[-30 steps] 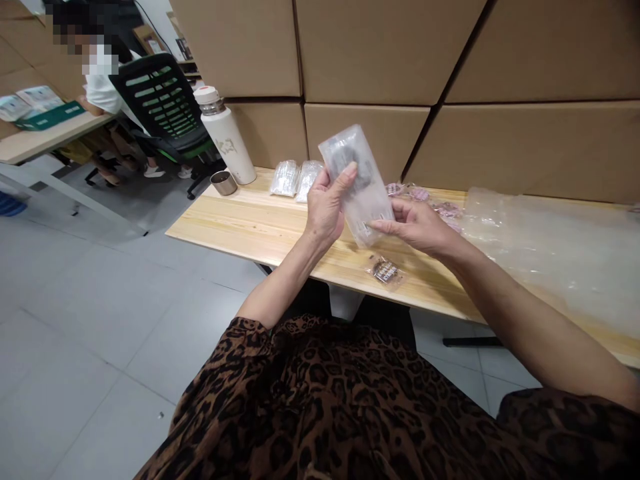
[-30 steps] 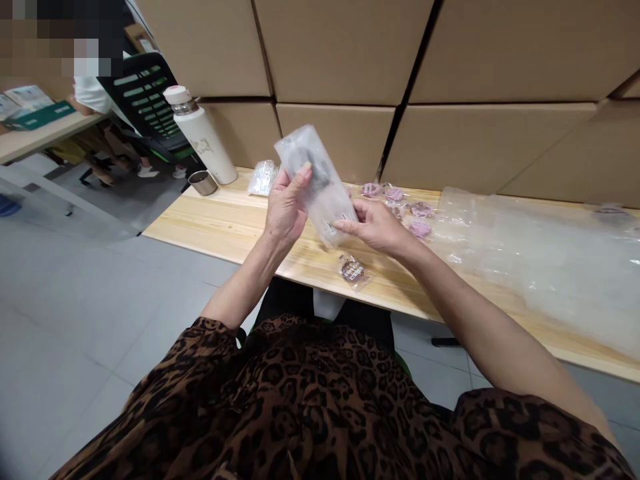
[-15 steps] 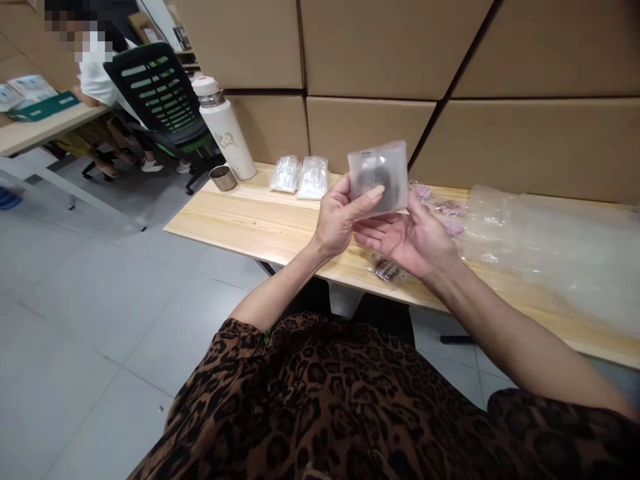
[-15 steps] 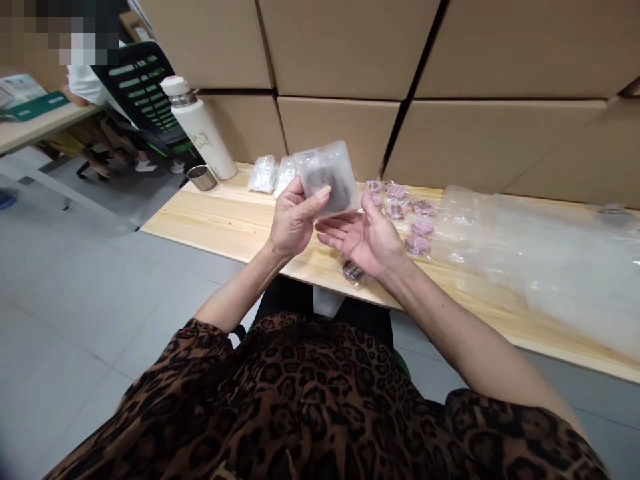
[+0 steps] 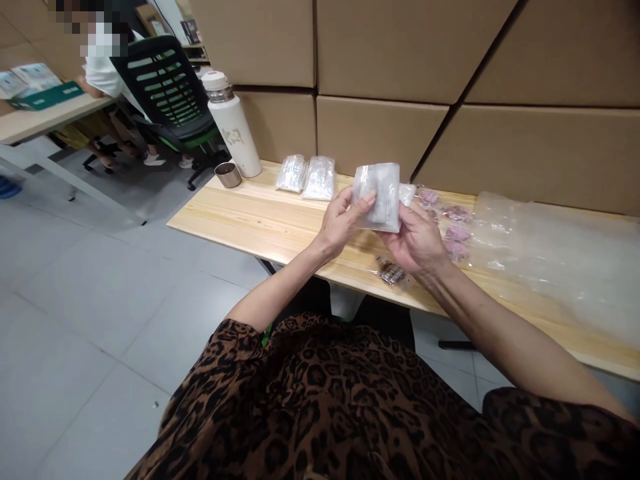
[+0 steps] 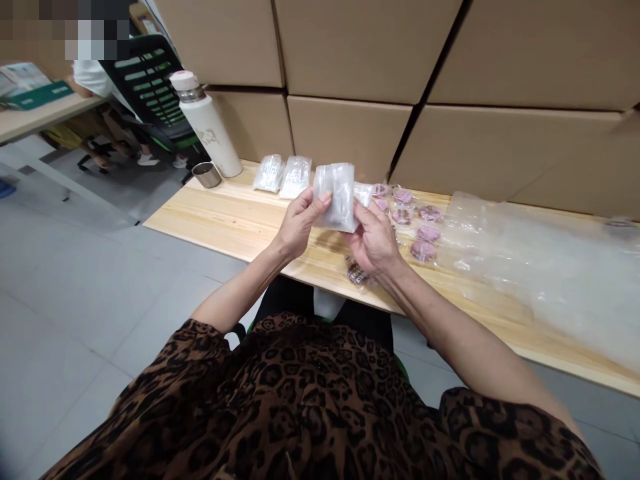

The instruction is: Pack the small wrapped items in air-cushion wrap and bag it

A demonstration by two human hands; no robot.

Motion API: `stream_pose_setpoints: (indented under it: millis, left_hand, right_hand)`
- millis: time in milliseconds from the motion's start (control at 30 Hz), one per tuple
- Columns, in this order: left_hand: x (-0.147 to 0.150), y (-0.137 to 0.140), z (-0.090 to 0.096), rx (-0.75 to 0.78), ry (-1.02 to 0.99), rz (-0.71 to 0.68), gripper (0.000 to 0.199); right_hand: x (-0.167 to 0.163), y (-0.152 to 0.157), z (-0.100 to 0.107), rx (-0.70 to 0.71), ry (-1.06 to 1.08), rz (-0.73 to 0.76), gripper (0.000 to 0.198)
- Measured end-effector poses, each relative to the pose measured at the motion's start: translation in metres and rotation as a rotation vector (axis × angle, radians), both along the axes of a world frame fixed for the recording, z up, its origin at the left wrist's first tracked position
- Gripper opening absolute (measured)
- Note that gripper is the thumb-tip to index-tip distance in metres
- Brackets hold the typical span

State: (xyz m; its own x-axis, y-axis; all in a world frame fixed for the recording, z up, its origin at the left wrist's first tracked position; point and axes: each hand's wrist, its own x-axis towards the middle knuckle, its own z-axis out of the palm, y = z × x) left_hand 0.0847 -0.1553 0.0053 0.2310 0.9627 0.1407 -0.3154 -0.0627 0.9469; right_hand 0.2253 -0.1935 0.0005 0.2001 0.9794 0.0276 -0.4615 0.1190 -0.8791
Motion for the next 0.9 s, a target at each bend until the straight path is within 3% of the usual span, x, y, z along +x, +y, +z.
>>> stream_pose_setpoints:
  millis: [100, 267, 467, 733, 900]
  left_hand:
    - [0.0, 0.004, -0.002, -0.167, -0.103, -0.112, 0.031]
    - [-0.005, 0.006, -0.004, -0.168, -0.108, -0.058, 0.031]
    - [-0.019, 0.017, -0.008, -0.203, -0.103, 0.011, 0.079]
    - [-0.046, 0.087, 0.011, -0.086, 0.067, 0.095, 0.036]
    - [-0.031, 0.137, -0.003, 0.059, 0.18, 0.176, 0.024]
  right_hand:
    - [0.002, 0.003, 0.001, 0.059, -0.117, 0.031, 0.043]
    - [0.009, 0.006, 0.002, 0.058, -0.282, 0.136, 0.061]
    - [0.013, 0.025, -0.004, 0.047, -0.346, 0.166, 0.056]
    - [-0.011, 0.11, 0.011, -0.016, -0.331, 0.144, 0.048]
    - [-0.008, 0.148, 0.004, -0.103, -0.333, 0.088, 0.044]
